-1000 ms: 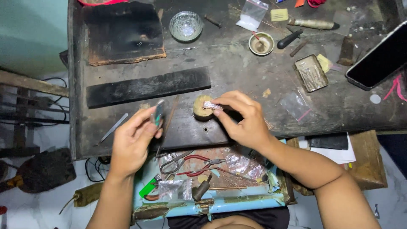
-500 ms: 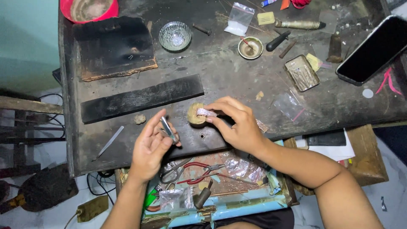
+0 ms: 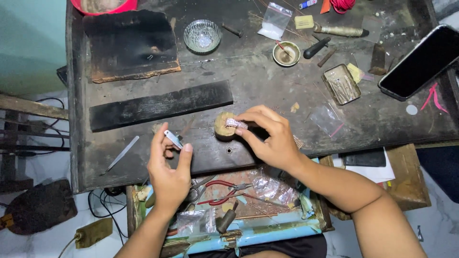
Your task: A person uses a small hand file to smooth and shape a jewelry piece set with pink stones at a workshop workbench.
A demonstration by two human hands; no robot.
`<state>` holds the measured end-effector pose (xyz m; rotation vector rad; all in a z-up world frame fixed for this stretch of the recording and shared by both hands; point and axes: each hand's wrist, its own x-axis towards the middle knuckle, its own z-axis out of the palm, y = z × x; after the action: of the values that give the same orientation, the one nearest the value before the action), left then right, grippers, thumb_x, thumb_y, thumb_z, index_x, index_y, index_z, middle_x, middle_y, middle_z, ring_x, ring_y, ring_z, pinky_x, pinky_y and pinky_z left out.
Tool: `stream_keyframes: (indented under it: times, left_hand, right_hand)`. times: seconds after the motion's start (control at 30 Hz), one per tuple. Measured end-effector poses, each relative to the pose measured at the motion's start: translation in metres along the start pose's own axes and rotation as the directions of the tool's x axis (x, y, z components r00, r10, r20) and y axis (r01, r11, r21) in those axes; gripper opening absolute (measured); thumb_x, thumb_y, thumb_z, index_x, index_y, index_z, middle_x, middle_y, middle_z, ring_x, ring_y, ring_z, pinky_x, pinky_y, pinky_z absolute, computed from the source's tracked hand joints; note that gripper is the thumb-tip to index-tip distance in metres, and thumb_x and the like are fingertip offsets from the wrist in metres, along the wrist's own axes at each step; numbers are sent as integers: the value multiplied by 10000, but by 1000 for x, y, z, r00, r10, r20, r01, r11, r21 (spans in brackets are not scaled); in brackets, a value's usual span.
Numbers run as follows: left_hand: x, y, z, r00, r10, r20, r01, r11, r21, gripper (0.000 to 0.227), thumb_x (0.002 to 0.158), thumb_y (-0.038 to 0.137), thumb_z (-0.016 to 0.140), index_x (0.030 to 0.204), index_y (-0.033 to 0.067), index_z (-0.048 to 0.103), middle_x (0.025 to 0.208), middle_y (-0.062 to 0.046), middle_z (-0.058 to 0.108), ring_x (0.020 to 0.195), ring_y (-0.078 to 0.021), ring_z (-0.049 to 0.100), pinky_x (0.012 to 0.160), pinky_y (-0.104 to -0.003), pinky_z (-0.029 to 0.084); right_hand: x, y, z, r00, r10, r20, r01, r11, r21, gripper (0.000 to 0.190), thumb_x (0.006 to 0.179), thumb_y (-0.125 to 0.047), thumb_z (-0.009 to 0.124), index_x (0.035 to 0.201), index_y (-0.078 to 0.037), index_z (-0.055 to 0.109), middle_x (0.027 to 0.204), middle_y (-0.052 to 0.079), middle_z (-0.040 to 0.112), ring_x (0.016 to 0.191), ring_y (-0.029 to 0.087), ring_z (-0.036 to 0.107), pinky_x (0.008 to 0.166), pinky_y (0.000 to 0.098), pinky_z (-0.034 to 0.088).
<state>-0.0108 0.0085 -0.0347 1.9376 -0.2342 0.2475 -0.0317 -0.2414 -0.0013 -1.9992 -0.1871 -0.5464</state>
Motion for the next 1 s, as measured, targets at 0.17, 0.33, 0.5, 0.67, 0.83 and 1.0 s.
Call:
stream_keyframes:
  times: [0.17, 0.33, 0.5, 0.67, 0.83, 1.0]
  left_hand:
    - [-3, -6, 11, 996, 14, 89, 20, 927, -374, 645, 953, 34, 657, 1546, -61, 420, 1051, -184, 640, 940, -218, 635, 824, -321, 553]
    - [-10, -22, 24, 984, 60, 168, 39, 847, -530, 648, 930, 46, 635, 1524, -95, 417, 1012, -192, 604, 897, -223, 624, 763, -331, 576]
    - [-8, -22, 30, 988, 25, 150, 60, 841, -538, 554, 982, 75, 621, 1483, -95, 458, 944, -168, 599, 747, -175, 622, 556, -259, 539]
    - [-6, -24, 33, 992, -20, 128, 86, 837, -540, 512, 1026, 92, 609, 1483, -89, 463, 908, -155, 575, 676, -164, 590, 460, -243, 492]
    - [-8, -18, 34, 991, -56, 123, 115, 828, -549, 486, 1057, 127, 582, 1479, -86, 470, 893, -147, 565, 660, -151, 566, 428, -230, 464]
    - [-7, -16, 34, 989, -67, 131, 129, 825, -551, 475, 1059, 115, 567, 1474, -94, 468, 910, -151, 557, 681, -170, 574, 442, -244, 487]
  right_hand:
    - [-1, 2, 1, 1000, -17, -4, 17, 1000, -2, 170, 890, -83, 803, 1057, -63, 775, 944, 134, 733, 937, 355, 743, 848, 431, 575]
    - [-1, 2, 0, 1000, -22, 0, 22, 1000, -1, 173, 888, -78, 803, 1058, -61, 775, 945, 133, 732, 940, 356, 743, 849, 431, 576]
    - [0, 1, -1, 1000, -25, 11, 25, 1000, -1, 169, 894, -78, 795, 1062, -64, 777, 942, 140, 730, 938, 368, 741, 843, 440, 575]
    - [0, 1, 0, 1000, -25, 10, 25, 1000, -1, 166, 899, -82, 795, 1063, -64, 779, 943, 140, 729, 932, 365, 741, 844, 443, 576]
    - [0, 4, -1, 999, -25, 20, 26, 1000, -5, 155, 902, -86, 794, 1055, -73, 779, 953, 136, 720, 938, 356, 738, 854, 448, 574]
    - [1, 2, -2, 999, -14, 29, 15, 1000, -5, 160, 909, -99, 791, 1065, -67, 776, 956, 151, 728, 936, 373, 739, 857, 460, 571]
